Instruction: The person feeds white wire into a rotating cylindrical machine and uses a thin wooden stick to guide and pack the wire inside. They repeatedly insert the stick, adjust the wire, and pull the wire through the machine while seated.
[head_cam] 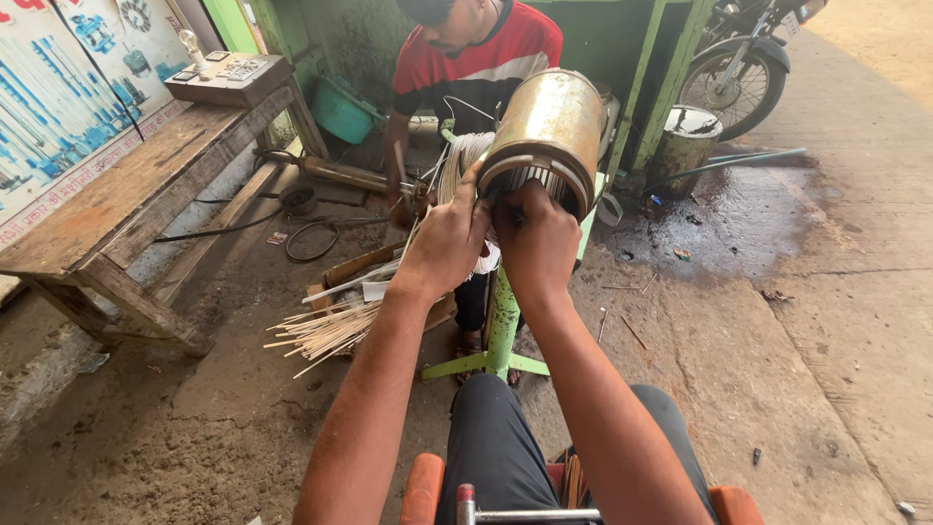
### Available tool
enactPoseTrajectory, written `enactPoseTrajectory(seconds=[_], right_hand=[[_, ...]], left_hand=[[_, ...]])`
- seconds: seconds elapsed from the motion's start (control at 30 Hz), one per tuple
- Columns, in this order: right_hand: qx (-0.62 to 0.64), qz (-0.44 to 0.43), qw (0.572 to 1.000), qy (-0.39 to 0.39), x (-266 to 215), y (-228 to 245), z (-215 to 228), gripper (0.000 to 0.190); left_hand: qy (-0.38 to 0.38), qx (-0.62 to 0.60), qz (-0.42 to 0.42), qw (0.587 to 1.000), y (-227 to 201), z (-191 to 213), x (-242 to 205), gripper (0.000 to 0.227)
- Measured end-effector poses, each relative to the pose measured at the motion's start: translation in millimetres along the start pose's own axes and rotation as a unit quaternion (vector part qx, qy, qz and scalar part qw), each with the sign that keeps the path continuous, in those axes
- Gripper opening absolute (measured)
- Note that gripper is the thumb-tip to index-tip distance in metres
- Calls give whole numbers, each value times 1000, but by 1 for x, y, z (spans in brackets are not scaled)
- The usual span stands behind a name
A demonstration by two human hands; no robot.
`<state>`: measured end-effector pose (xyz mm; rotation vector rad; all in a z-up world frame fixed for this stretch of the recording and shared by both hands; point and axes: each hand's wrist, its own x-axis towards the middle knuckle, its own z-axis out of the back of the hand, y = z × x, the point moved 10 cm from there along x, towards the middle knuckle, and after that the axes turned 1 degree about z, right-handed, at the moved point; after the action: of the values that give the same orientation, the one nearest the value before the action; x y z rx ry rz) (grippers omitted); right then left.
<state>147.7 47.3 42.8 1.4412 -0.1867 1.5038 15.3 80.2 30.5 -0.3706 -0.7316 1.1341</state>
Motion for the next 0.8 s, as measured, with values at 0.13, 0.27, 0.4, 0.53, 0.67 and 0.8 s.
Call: enactPoseTrajectory(seconds=[0.13,0.27,0.4,0.53,0.67,0.8], right_hand=[[-5,2,1000,5,0,-6,-2,14],[17,20,999,33,1,-6,1,14],[25,16,999,23,-4,-3,7,12],[31,34,999,-6,-4,6,15,24],[28,71,997,23,-2,15,12,25],[42,96,994,36,-2,18,11,19]], left_hand=[[-29,23,-29,999,-2,-2,-2,64],[-18,26,7,999,7,-10,1,67],[-26,37,15,999,11,-12,1,68],[-55,54,-26,997,5,-10,-1,74],[-30,53,19,998,14,-14,-2,69],[-36,64,12,997,12,-15,-2,67]])
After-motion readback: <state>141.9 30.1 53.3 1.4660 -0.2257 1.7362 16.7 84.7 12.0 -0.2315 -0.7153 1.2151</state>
